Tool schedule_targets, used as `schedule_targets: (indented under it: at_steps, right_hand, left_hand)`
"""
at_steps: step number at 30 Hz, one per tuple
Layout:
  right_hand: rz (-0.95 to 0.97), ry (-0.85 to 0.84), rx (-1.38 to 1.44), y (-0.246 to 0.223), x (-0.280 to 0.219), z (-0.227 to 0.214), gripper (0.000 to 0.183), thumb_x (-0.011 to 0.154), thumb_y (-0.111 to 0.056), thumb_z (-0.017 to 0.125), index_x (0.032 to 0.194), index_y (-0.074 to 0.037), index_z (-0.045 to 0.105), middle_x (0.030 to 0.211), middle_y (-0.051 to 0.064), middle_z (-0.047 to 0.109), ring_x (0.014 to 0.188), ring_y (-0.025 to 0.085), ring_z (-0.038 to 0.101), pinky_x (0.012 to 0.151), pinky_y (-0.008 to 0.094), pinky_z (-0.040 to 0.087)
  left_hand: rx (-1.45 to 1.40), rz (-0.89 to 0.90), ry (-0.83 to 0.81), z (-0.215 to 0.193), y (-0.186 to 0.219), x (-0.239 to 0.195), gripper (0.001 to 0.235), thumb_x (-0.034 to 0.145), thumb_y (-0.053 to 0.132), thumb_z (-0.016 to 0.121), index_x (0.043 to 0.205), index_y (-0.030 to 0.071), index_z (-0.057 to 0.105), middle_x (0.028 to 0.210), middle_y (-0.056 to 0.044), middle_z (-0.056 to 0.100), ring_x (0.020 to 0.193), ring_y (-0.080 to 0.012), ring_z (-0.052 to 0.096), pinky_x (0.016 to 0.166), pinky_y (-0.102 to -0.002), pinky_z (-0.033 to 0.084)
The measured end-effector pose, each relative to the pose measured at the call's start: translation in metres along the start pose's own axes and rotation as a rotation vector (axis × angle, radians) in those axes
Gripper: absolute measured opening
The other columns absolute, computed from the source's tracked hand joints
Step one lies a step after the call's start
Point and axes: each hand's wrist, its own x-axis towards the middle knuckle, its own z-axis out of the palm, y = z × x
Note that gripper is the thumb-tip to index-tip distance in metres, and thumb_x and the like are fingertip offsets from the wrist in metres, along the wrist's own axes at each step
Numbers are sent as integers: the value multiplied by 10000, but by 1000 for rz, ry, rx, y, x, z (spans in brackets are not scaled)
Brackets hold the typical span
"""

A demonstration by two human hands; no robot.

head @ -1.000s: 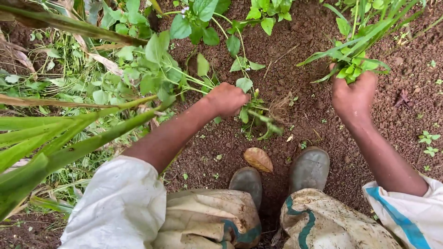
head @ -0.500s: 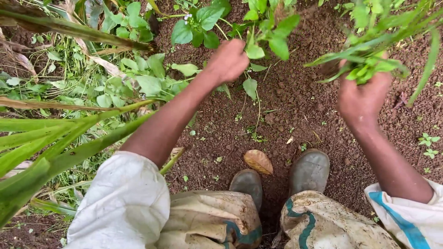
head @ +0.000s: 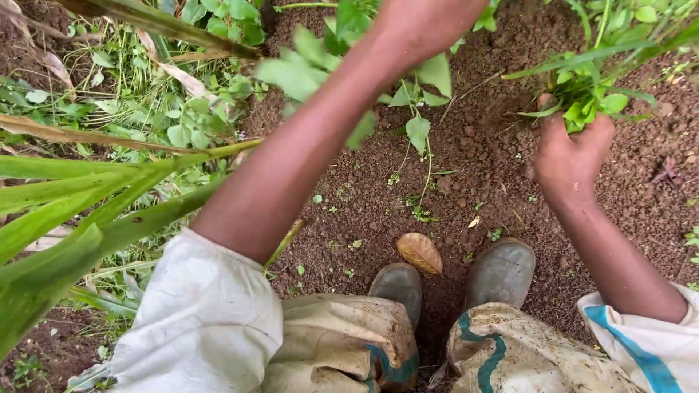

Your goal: Manually pulling weeds from the soil around corn plants in an agricultural field.

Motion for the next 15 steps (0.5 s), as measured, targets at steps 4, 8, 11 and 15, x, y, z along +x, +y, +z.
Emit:
schedule_targets:
  at_steps: [4, 8, 11, 15]
  right_hand:
    - [16, 109, 7, -2, 2, -11, 143, 1182, -177, 653, 1070, -90, 635, 930, 29, 606, 772, 155, 504, 646, 342, 394]
    - [86, -82, 9, -24, 8, -16, 59, 1143, -57, 585, 1089, -51, 609, 950, 70, 622, 761, 180, 574, 604, 324, 496]
    - [28, -241, 79, -58, -2, -6, 100, 1078, 35, 585, 1149, 13, 654, 719, 118, 566, 523, 154, 460, 670, 348, 417]
    - [480, -409, -34, -76, 9, 22, 154, 1094, -241, 555, 1042, -145, 662, 862, 22, 629, 585, 122, 421, 485, 283, 338]
  left_hand:
    - [-363, -76, 116, 17, 11, 18, 329, 743, -156, 401, 928, 62, 564, 702, -59, 561, 567, -138, 508, 507, -281, 490]
    - [-719, -174, 219, 33, 18, 27, 220, 763, -101, 418, 751, 89, 529, 585, -16, 505, 505, -115, 434, 488, -288, 434]
    - [-944, -254, 309, 36, 15, 27, 235, 776, -64, 431, 633, 107, 506, 507, 14, 468, 464, -98, 385, 475, -292, 397]
    - [-1169, -336, 406, 41, 13, 24, 315, 789, -27, 444, 516, 126, 483, 430, 44, 431, 423, -82, 335, 463, -296, 359]
